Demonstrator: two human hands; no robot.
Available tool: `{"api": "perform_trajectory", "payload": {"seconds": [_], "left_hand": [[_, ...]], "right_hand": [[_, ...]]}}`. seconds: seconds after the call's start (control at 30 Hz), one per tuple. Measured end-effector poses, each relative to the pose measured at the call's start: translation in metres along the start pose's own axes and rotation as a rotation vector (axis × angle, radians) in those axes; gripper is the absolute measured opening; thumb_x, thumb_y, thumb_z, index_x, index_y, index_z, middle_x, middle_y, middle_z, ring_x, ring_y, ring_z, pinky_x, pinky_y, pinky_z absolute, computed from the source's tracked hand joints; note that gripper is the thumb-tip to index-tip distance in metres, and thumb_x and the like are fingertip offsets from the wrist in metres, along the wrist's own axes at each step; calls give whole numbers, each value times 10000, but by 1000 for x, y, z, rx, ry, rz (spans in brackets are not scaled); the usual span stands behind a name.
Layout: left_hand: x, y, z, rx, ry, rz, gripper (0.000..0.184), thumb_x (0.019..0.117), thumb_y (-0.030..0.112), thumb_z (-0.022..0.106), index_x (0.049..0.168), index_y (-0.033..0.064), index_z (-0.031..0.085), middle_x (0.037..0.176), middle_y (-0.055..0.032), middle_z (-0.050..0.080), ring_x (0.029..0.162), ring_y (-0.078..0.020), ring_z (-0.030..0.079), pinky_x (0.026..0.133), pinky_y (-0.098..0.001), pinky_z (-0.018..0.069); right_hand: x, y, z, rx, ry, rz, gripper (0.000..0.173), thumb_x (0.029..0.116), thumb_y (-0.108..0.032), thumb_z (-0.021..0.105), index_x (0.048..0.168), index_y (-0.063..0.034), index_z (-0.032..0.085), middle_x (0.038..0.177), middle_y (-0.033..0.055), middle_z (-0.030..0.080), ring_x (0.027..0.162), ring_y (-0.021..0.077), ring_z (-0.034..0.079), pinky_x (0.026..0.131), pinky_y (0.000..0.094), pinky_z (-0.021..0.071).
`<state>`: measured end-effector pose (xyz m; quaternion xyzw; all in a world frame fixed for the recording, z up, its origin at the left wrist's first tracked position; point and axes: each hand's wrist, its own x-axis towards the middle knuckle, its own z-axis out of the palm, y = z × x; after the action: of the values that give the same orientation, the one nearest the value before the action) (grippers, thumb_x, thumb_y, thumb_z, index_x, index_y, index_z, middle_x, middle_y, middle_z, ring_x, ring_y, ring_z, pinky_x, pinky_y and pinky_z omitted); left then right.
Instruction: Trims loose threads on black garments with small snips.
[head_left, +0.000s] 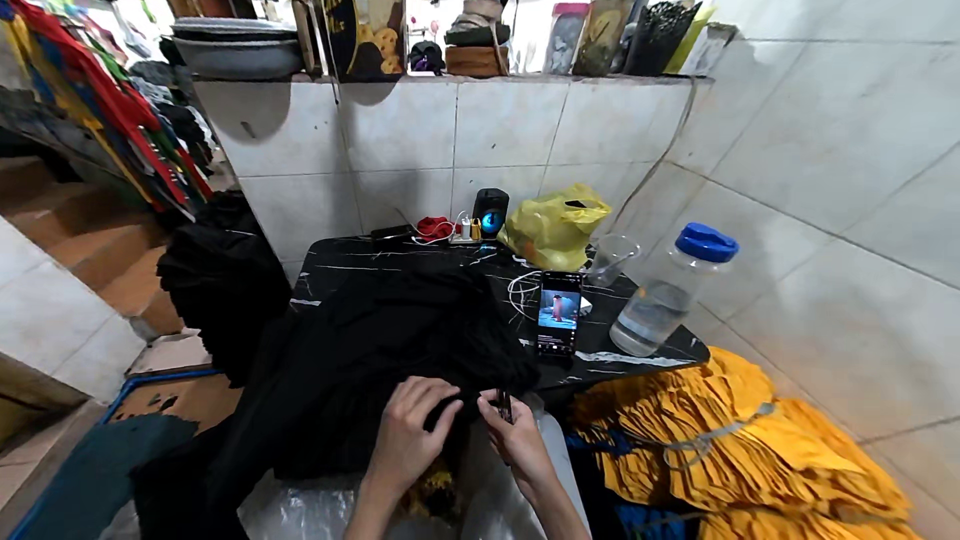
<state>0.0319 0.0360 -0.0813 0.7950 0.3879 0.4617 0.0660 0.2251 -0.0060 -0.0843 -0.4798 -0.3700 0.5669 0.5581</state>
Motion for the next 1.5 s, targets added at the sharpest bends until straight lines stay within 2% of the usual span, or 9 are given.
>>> {"api": "perform_trajectory", "payload": {"seconds": [0.13,0.4,0.53,0.77,0.83,1.0,1.23,1.4,1.5], "left_hand": [[-12,4,21,-4,-58,16,309,944,434,717,1092,170,776,1080,35,737,1026,-97,678,918,-292,567],[-24,13,32,23,109,97,125,951,191,699,980,165,817,957,29,751,947,-102,691,882,-265,570],[-23,16,31,23,92,66,144,993,177,639,940,104,751,881,-1,718,874,-108,690,840,-251,575],[-18,15,22,-105,-36,-14,215,982,302,691,1082,124,759,1059,10,729,1020,-94,674,933,-248,558],[-19,13,21,-78,-49,-3,263,963,307,713,1166,149,768,1103,12,732,1057,-95,670,956,-249,554],[-26,8,26,-32,65,65,128,954,212,711,1003,164,819,955,26,741,942,-94,681,870,-250,570],[-27,14,27,-37,97,96,133,986,170,658,952,105,770,889,9,743,866,-88,705,850,-238,581],[-27,10,21,-122,46,-18,112,974,173,682,962,105,772,917,20,736,893,-58,701,853,-207,587],[-28,8,16,-137,5,-25,136,980,203,688,1003,101,775,966,19,753,942,-61,711,891,-217,587]], "right_hand": [[-2,1,4,-82,18,-41,144,989,-135,666,1072,-20,691,645,-6,571,463,39,417,425,199,348],[-1,1,6,-137,10,-95,128,1017,-113,621,1029,-15,702,812,22,685,583,43,536,508,193,422],[2,7,7,-184,-2,-162,125,1006,-119,631,1011,-16,700,770,9,642,600,53,535,544,203,443],[-1,7,7,-202,64,-222,131,987,-117,666,996,-15,749,827,31,699,698,73,614,639,216,509],[-1,8,9,-186,75,-204,128,988,-120,659,984,-20,739,761,8,652,612,56,548,553,210,450],[-3,6,14,-170,53,-182,128,1002,-93,635,1002,-6,730,819,35,691,662,71,596,588,213,486],[-3,9,13,-228,72,-253,135,993,-100,635,1000,-8,733,902,47,711,835,89,659,773,231,545],[-4,6,15,-104,83,-104,151,1013,-116,621,1076,6,685,693,6,567,498,51,443,447,202,376],[-5,4,15,10,69,-6,155,1035,-119,592,1121,-1,645,623,-10,493,432,41,365,395,196,334]]}}
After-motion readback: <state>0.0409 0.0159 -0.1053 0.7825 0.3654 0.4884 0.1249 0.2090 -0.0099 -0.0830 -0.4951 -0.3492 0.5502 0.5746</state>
